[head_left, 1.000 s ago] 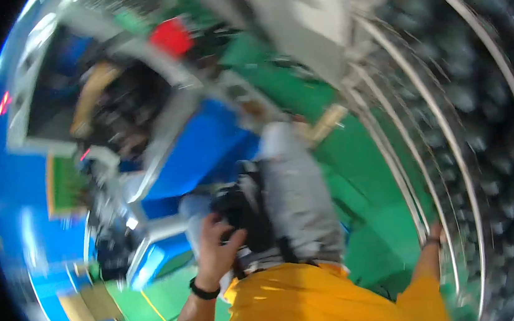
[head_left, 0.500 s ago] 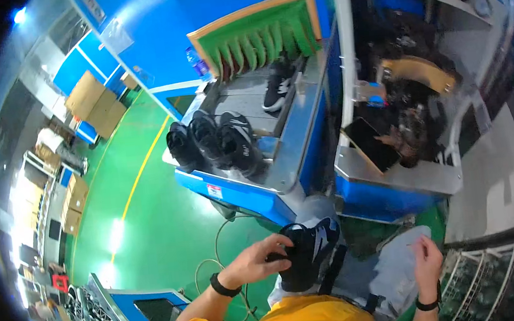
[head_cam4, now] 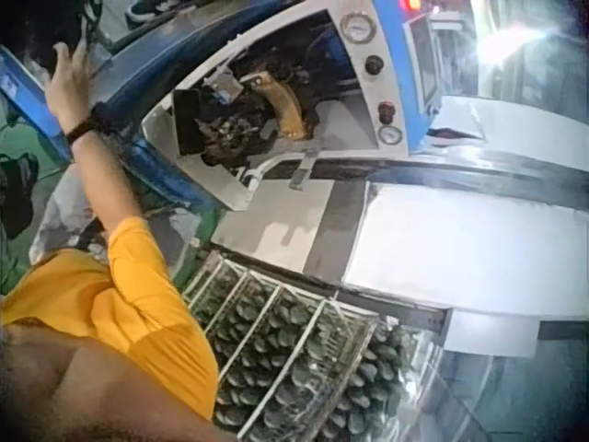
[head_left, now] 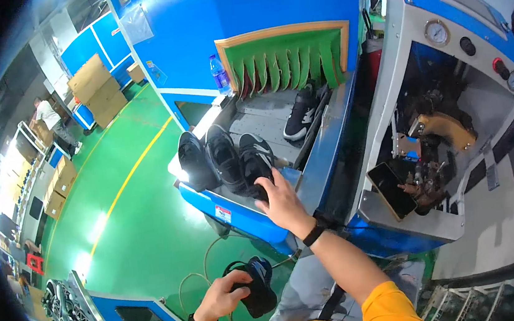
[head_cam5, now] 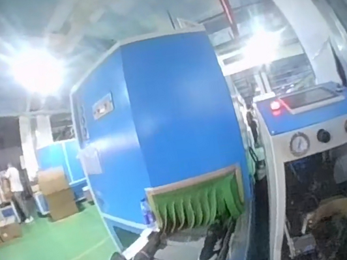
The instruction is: Operating a lasting machine to shape shoes in a factory environment.
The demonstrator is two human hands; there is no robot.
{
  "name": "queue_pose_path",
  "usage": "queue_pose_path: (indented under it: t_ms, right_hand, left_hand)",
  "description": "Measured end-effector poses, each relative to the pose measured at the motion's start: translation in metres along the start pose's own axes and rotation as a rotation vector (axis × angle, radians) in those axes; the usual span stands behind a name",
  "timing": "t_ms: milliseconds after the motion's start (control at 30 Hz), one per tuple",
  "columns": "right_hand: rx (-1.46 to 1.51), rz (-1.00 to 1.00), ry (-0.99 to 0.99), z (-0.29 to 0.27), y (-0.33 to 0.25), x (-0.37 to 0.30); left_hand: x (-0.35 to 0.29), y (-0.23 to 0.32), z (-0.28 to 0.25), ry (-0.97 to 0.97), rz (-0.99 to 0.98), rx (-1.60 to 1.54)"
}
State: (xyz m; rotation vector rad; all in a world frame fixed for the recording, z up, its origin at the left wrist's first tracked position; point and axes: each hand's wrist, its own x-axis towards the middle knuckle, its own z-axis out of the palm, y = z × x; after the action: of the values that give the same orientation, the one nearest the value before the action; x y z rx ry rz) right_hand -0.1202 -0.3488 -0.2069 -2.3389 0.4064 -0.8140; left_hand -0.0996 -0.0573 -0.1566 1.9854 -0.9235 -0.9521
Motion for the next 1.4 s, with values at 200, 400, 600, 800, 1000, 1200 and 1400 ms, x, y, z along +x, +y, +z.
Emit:
queue_pose_path:
  t_ms: [200,400,600,800,1000,1200,1400]
  right_hand:
    - [0.097,0.025,-0.172,-0.074,-0.030,-0.055]
    - [-0.081,0.066,-0.448,-0.167,-0.094,-0.174]
    - [-0.161,-0.037,-0.543,-0.144,-0.110,-0.238]
    - [0.009,0.003,-0.403,-0.108,-0.100,-0.262]
    - [0.203,0.176,-0.588,-0.112,-0.063,-0.253]
    - [0.103,0.249,-0.520,-0.147,-0.021,-0.254]
    - [0.062,0.374,-0.525,-0.156,0.006,-0.278]
  left_hand:
    - [-0.016,0.011,0.012,0.078,-0.042,-0.125]
    - [-0.022,0.054,0.045,-0.041,0.222,0.087]
    - [-0.041,0.034,0.087,-0.339,0.373,0.272]
    - [-0.056,0.015,0.073,-0.482,0.161,0.227]
    - [-0.149,0.004,0.034,0.059,-0.013,0.246]
    - [-0.314,0.001,-0.064,0.548,-0.196,0.443]
    - [-0.488,0.004,-0.128,1.038,-0.824,0.646]
